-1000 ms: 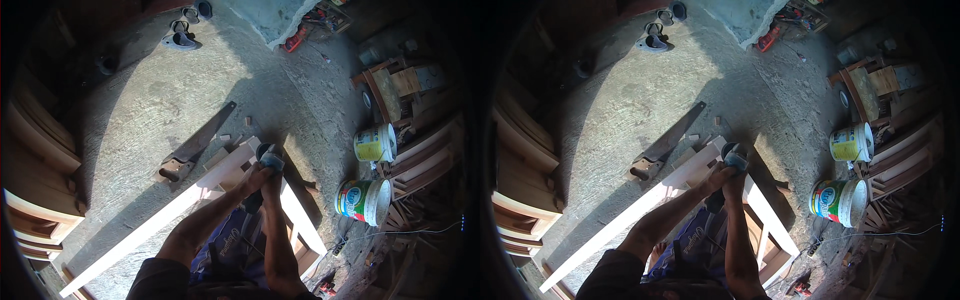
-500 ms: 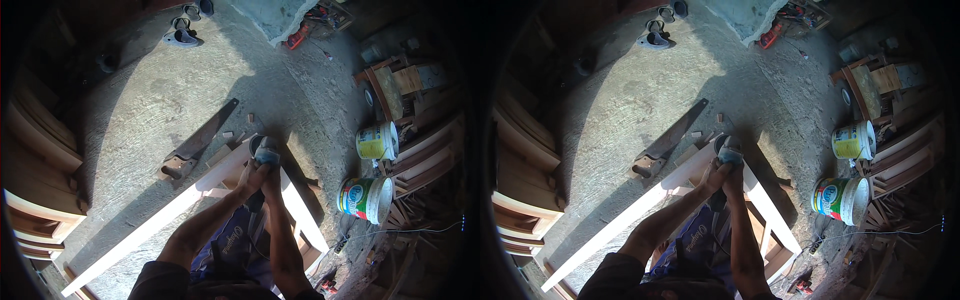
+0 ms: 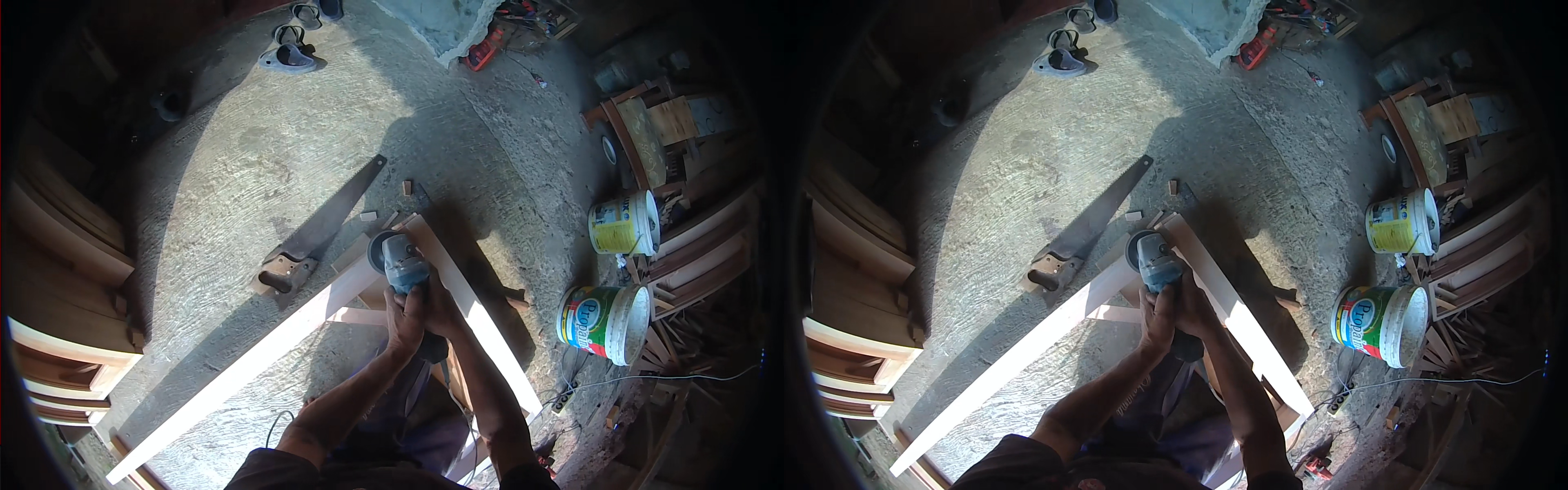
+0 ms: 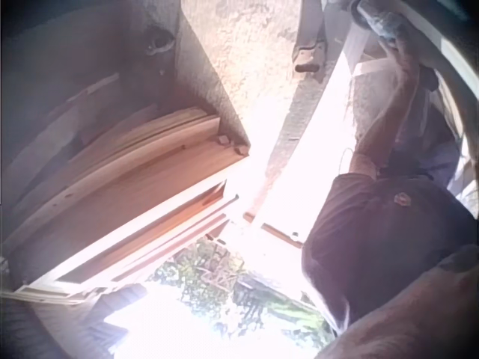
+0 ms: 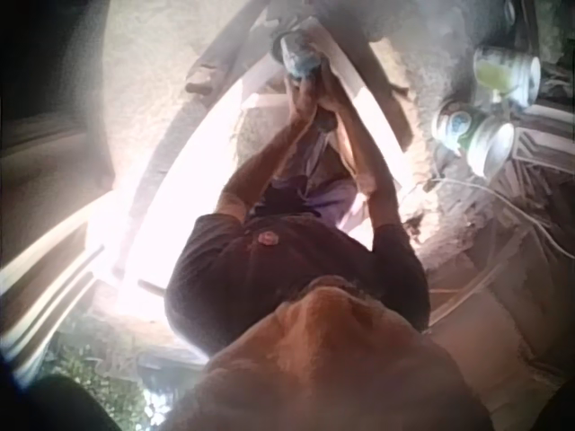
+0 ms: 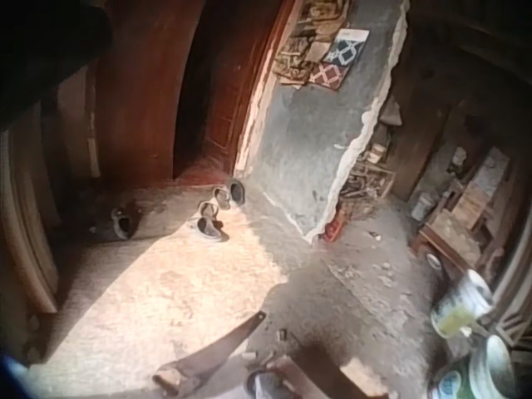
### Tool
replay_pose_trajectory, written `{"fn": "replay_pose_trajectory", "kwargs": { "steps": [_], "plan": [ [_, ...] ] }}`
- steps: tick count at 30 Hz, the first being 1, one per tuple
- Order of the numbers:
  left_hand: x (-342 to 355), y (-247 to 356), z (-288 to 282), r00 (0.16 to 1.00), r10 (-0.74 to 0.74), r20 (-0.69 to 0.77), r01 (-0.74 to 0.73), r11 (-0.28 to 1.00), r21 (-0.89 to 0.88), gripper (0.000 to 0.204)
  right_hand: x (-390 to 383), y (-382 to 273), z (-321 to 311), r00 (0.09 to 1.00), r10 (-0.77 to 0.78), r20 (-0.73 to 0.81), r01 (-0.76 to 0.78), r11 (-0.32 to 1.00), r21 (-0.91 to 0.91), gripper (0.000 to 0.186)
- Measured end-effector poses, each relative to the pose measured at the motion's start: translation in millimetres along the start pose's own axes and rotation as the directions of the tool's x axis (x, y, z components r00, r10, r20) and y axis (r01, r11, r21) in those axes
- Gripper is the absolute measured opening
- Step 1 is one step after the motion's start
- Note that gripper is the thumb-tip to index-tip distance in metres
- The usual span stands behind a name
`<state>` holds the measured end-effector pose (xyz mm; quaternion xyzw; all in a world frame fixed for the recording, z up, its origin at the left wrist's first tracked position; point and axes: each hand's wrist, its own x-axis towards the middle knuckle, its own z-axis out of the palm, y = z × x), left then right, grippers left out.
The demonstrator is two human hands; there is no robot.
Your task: The person uses an angle grinder to sand the joints of a wooden frame, then picks up a handheld router and guides it along the interior edges of the frame to shape the wood while sitting on the floor of a workshop.
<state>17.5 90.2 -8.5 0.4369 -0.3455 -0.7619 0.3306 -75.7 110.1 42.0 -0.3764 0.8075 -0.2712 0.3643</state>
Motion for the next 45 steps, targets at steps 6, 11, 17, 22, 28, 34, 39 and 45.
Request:
{"fn": "replay_pose_trajectory", "kwargs": {
  "steps": [6,11,17,22,28,34,39,45],
  "plan": [
    [49.8,15.4,62.5,0.986,-0.084,0.146,0.068,0.992,0.106,0.052,34.6,19.1,-50.9,0.984,0.091,-0.155,-0.071,0.989,0.128,0.081],
    [41.1,-9.4,52.7,0.994,-0.06,0.086,0.041,0.978,0.205,0.054,23.1,16.6,-44.4,0.995,-0.029,-0.1,0.047,0.984,0.174,0.084],
    [-27.0,-11.1,5.4,0.999,-0.009,0.042,0.012,0.998,-0.06,0.054,-21.9,50.9,4.0,0.975,-0.195,-0.105,0.178,0.972,-0.153,0.103],
    [3.2,-12.2,36.3,0.991,-0.002,0.131,0.007,0.999,-0.036,0.054,-9.3,33.2,-25.0,0.987,0.046,-0.153,-0.047,0.999,-0.007,0.098],
    [15.3,-8.1,59.1,0.984,-0.117,0.135,0.094,0.982,0.166,0.047,3.8,50.8,-42.9,0.982,0.037,-0.183,0.001,0.979,0.204,0.087],
    [-3.8,-6.9,28.4,0.999,0.009,0.036,-0.009,1.0,-0.004,0.049,-4.7,26.0,-20.4,0.996,0.047,-0.074,-0.05,0.998,-0.045,0.104],
    [9.5,-8.0,33.5,0.995,0.028,0.1,-0.037,0.995,0.091,0.049,6.0,38.9,-24.5,0.995,0.024,-0.1,-0.026,1.0,-0.017,0.102],
    [-53.9,0.3,-17.6,0.999,-0.02,-0.025,0.018,0.995,-0.103,0.048,-27.0,25.5,14.0,0.957,-0.265,0.117,0.272,0.961,-0.044,0.099]
  ]
}}
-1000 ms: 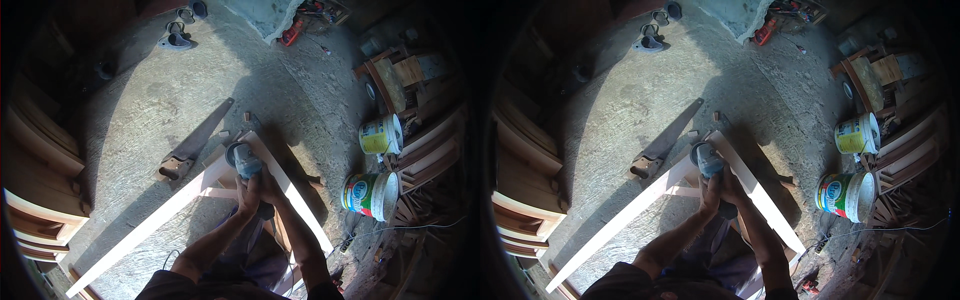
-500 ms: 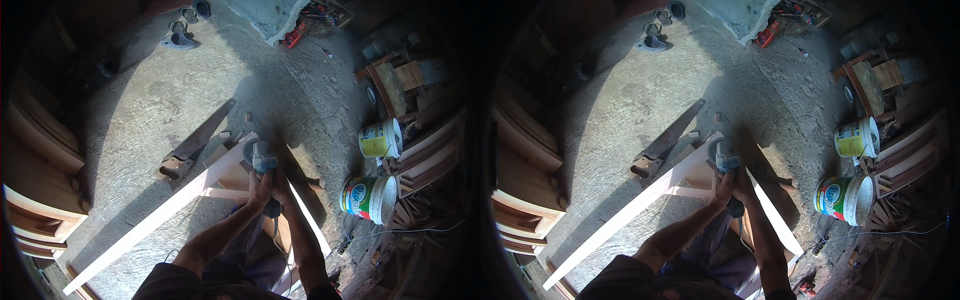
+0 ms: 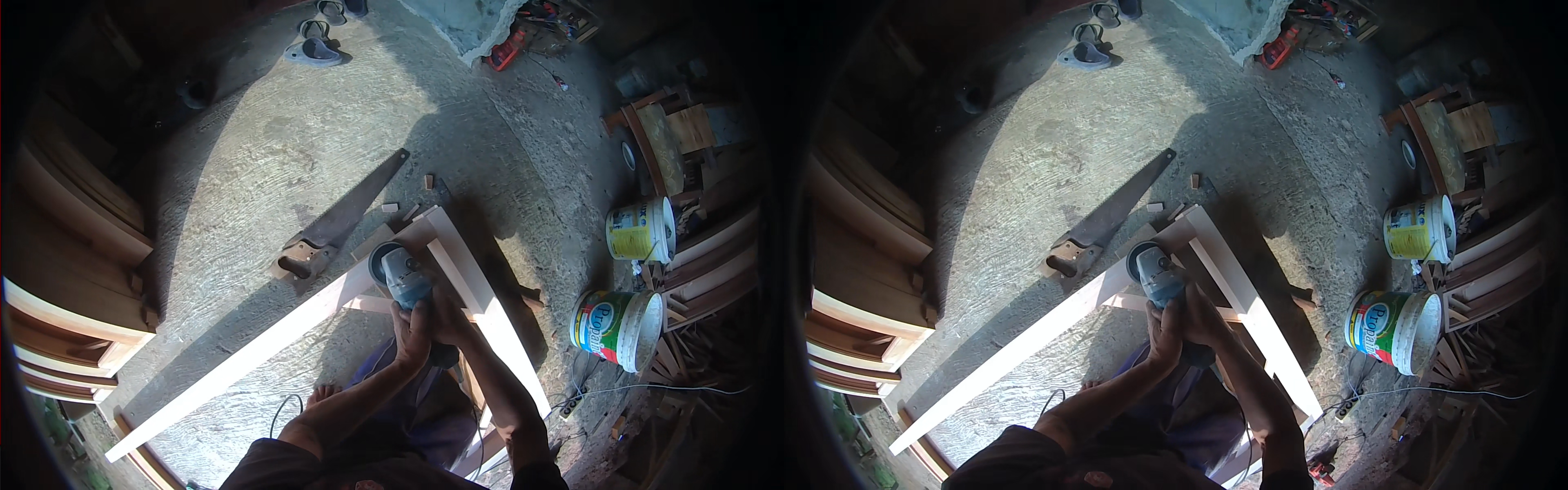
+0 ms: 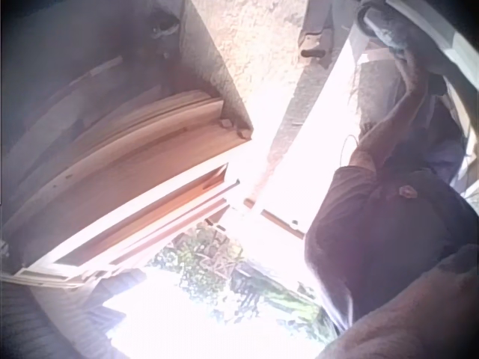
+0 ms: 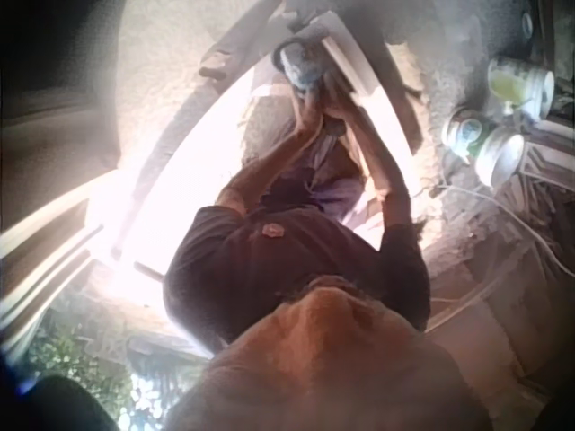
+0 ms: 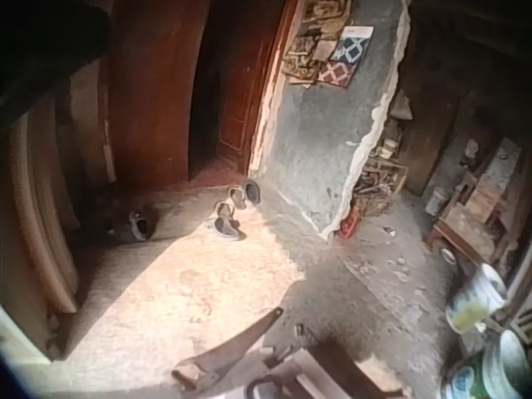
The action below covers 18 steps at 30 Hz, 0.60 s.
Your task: The person uses an angle grinder to sand the joints of a wooden frame, then picks up a handheld router and guides it along the interior edges of the frame to shape the wood while sitting on the floor of a workshop.
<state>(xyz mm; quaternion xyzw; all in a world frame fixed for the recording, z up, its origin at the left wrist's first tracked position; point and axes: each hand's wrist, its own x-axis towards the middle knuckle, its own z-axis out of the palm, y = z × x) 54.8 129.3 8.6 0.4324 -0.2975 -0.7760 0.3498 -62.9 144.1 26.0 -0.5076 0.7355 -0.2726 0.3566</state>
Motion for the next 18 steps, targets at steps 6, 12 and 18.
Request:
{"fn": "replay_pose_trajectory", "kwargs": {
  "steps": [6,12,18],
  "plan": [
    [-22.7,3.5,-16.8,0.986,0.085,-0.143,-0.086,0.996,-0.007,0.045,-5.7,-19.3,18.7,0.983,0.046,0.18,-0.072,0.987,0.143,0.099],
    [43.9,-5.6,18.9,0.998,-0.041,0.042,0.043,0.997,-0.056,0.047,24.6,-8.7,-21.3,0.983,0.154,-0.104,-0.149,0.987,0.058,0.089],
    [95.1,-11.2,72.2,0.98,-0.053,0.193,0.067,0.996,-0.067,0.05,51.7,31.3,-62.9,0.944,0.226,-0.24,-0.211,0.974,0.087,0.089]
  ]
}}
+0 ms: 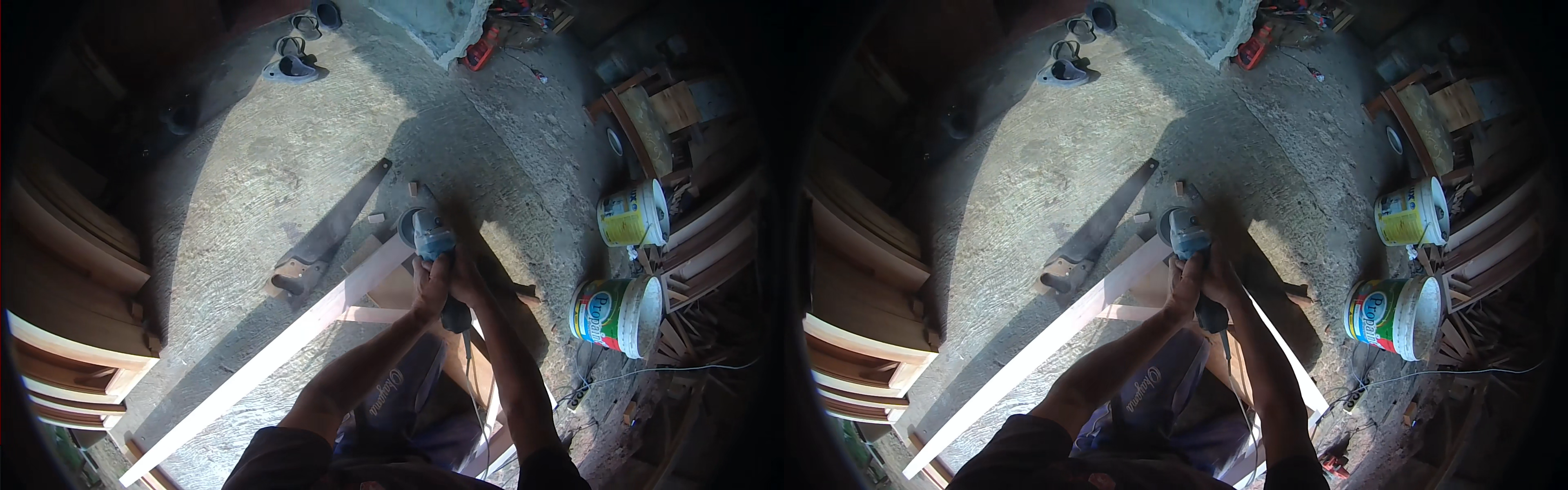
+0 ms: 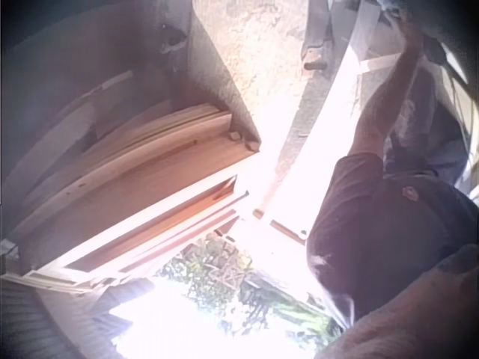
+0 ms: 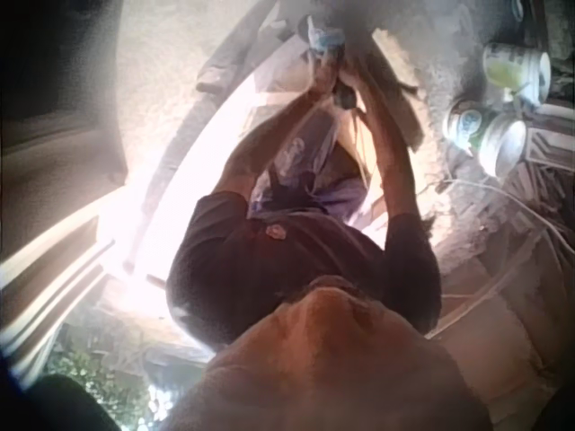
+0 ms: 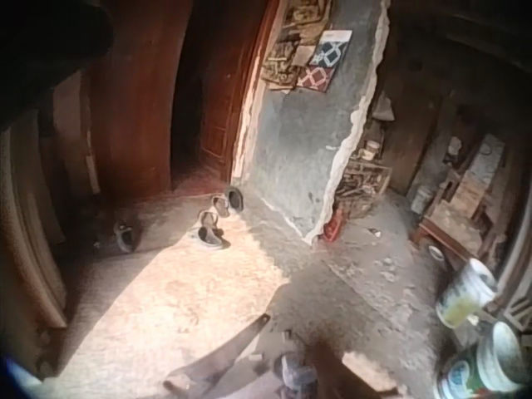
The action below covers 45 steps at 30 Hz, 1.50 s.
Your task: The person uses an angle grinder to sand the joints of a wooden frame, then picks up a handheld router and guides it along the interior edges of the frame to shape the wood while sitting on the floor of a workshop.
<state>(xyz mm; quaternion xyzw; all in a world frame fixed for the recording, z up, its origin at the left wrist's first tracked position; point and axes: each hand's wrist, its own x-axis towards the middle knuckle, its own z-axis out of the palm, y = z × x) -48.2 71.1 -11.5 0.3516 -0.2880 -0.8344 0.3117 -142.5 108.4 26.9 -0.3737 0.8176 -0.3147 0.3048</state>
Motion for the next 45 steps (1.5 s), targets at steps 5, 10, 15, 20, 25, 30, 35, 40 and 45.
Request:
{"fn": "replay_pose_trajectory", "kwargs": {
  "steps": [5,10,15,20,25,30,35,40,45],
  "plan": [
    [9.5,-0.8,15.8,0.998,-0.046,-0.048,0.047,0.998,0.034,0.05,6.4,0.9,-7.1,0.998,-0.025,-0.064,0.028,0.998,0.048,0.086],
    [31.3,4.4,13.8,0.99,-0.089,0.113,0.076,0.99,0.117,0.052,22.7,10.3,-14.0,0.999,0.046,-0.027,-0.041,0.988,0.151,0.082],
    [18.9,2.3,22.0,0.994,-0.106,-0.023,0.108,0.988,0.114,0.052,11.8,-7.9,-20.9,0.998,0.06,0.012,-0.06,0.994,0.089,0.079],
    [10.0,14.9,9.4,0.999,-0.039,-0.015,0.04,0.998,0.052,0.047,2.9,-13.6,-1.0,0.998,-0.003,-0.059,0.016,0.974,0.224,0.077],
    [20.8,21.5,26.3,0.994,-0.096,0.058,0.096,0.995,0.004,0.043,18.6,0.7,-15.4,0.997,0.05,-0.053,-0.043,0.992,0.115,0.079],
    [31.3,7.6,7.8,0.989,-0.1,0.11,0.092,0.993,0.068,0.046,10.6,-10.5,-7.0,0.995,-0.042,-0.095,0.052,0.993,0.11,0.079],
    [38.8,-1.6,14.8,0.99,-0.129,0.06,0.12,0.983,0.137,0.055,16.9,-7.1,-14.3,0.996,0.042,-0.078,-0.03,0.988,0.15,0.079],
    [1.6,-5.2,4.7,0.998,-0.065,-0.011,0.066,0.981,0.181,0.06,-10.7,5.0,-3.5,0.998,0.05,-0.024,-0.047,0.993,0.107,0.08],
    [-49.8,-4.0,-42.7,0.996,-0.012,-0.092,0.01,1.0,-0.025,0.046,-45.2,-26.3,28.0,0.978,0.11,0.179,-0.107,0.994,-0.028,0.09]
  ]
}}
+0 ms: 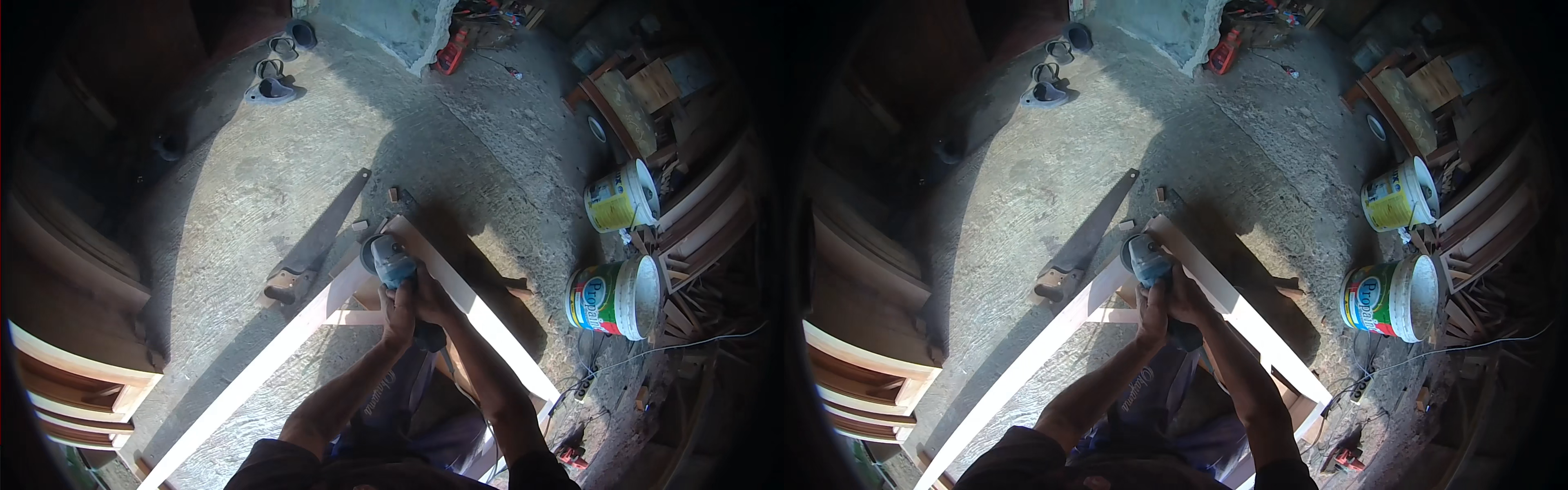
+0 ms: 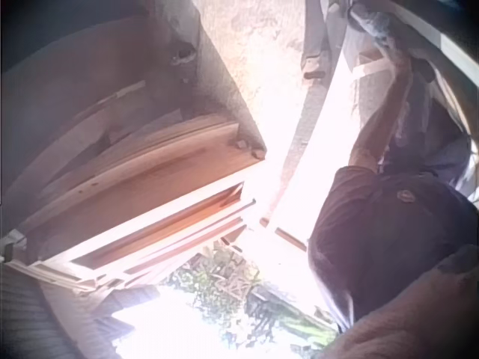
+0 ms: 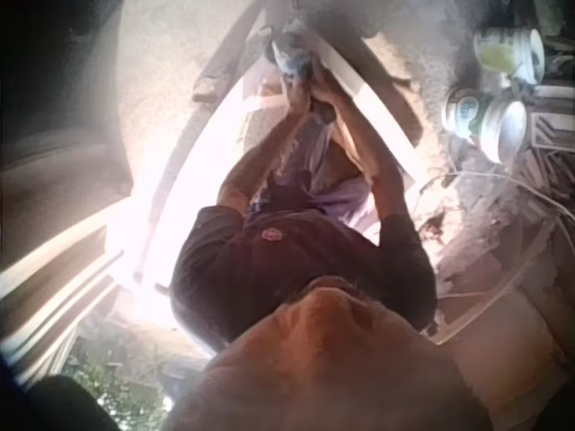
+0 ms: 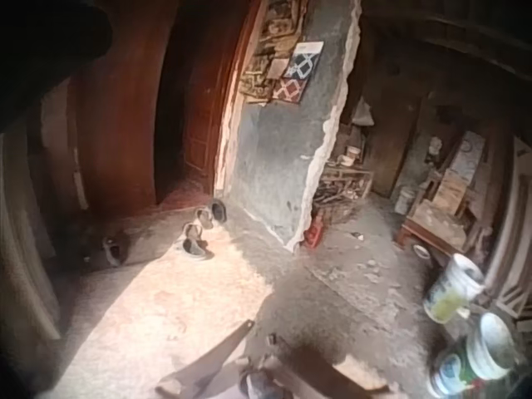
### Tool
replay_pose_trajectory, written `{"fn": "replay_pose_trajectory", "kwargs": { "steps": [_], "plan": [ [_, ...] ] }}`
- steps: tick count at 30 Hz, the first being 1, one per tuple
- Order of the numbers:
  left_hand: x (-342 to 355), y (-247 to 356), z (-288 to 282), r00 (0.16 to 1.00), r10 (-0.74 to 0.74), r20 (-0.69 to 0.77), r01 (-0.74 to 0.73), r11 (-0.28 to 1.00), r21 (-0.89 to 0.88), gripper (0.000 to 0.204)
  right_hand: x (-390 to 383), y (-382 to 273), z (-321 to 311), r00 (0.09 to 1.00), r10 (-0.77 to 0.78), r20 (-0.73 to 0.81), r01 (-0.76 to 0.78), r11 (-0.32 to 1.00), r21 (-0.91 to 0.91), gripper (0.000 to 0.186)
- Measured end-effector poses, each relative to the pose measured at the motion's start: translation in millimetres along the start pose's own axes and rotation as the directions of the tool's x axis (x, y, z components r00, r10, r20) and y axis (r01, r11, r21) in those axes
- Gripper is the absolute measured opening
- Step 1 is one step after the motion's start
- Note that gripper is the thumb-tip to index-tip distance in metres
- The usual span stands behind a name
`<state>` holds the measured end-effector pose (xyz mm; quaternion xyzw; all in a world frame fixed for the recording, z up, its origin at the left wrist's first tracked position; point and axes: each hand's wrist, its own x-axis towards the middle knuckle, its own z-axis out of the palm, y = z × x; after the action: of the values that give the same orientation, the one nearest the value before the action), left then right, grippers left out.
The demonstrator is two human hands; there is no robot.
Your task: The person uses an angle grinder to sand the joints of a wooden frame, then picks up a handheld router and guides it along the interior edges of the frame to shape the wood while sitting on the floor of a workshop.
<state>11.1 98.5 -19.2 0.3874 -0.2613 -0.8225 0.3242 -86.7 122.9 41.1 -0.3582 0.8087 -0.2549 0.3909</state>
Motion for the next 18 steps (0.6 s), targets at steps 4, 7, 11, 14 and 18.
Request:
{"fn": "replay_pose_trajectory", "kwargs": {
  "steps": [4,7,11,14,18],
  "plan": [
    [-47.6,19.0,-5.5,0.998,0.052,-0.032,-0.053,0.998,-0.038,0.042,-16.6,11.8,19.1,0.983,-0.164,0.087,0.164,0.986,-0.001,0.085],
    [-33.0,16.6,-11.3,1.0,0.009,-0.002,-0.009,1.0,-0.029,0.044,-15.1,4.3,18.6,0.984,-0.177,0.018,0.175,0.983,0.062,0.079],
    [23.1,-0.4,8.9,0.99,-0.036,0.136,0.042,0.998,-0.047,0.042,10.8,-1.1,-14.9,0.999,0.014,-0.039,-0.013,0.999,0.038,0.082],
    [44.1,-3.5,40.6,0.946,-0.036,0.322,0.048,0.998,-0.03,0.041,30.4,37.7,-34.3,0.978,-0.09,-0.19,0.09,0.996,-0.006,0.089],
    [80.4,3.4,51.1,0.947,-0.12,0.299,0.041,0.965,0.257,0.045,47.0,15.2,-47.0,0.955,-0.12,-0.273,0.175,0.967,0.186,0.079]
  ]
}}
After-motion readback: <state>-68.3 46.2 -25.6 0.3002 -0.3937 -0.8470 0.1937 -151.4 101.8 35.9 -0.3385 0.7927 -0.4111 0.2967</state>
